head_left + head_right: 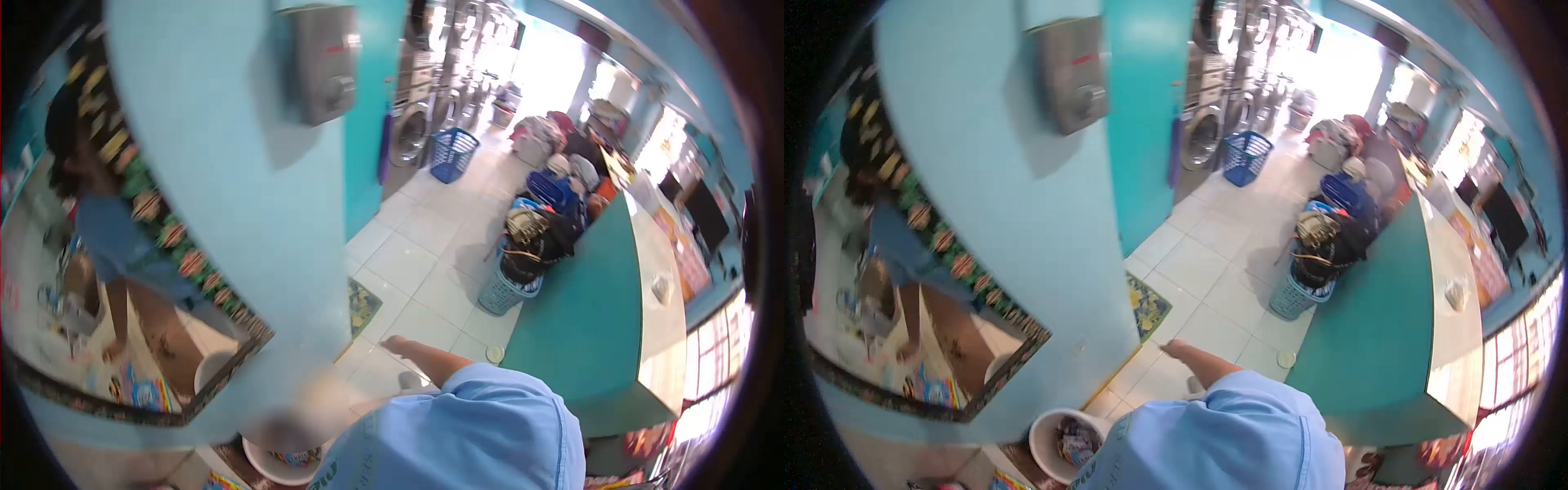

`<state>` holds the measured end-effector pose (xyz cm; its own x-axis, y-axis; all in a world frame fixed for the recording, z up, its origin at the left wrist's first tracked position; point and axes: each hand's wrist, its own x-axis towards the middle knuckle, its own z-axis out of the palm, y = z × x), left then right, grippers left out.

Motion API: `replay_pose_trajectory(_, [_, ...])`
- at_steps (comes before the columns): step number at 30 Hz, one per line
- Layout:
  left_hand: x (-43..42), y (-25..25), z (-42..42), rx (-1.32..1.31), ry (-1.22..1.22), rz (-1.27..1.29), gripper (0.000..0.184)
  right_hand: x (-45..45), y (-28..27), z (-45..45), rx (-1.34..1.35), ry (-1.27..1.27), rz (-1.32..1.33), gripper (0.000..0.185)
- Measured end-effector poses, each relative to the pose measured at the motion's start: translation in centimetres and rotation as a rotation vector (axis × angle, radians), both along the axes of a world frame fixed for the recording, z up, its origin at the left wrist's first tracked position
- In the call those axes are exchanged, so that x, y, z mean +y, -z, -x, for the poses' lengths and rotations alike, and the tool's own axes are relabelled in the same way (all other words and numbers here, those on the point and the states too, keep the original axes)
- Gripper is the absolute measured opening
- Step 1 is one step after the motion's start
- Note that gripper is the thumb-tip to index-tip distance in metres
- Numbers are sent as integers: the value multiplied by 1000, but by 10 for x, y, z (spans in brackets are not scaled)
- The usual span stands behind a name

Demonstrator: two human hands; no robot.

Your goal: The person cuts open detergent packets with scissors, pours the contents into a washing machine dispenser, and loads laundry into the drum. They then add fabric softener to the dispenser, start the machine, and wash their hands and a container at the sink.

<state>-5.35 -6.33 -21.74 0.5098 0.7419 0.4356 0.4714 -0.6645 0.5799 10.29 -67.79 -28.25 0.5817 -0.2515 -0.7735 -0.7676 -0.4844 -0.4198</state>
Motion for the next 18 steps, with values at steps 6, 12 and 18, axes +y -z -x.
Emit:
replay_pose_trajectory(6, [-213,45,-93,171,444,-188,47,-214,34,144,160,706,110,75])
replay_pose_trajectory(12, [-396,93,-157,269,759,-372,62,-368,31,220,74,530,180,81])
replay_pose_trajectory(18, [-514,103,-226,792,1013,-284,63,-431,14,197,29,967,-232,84])
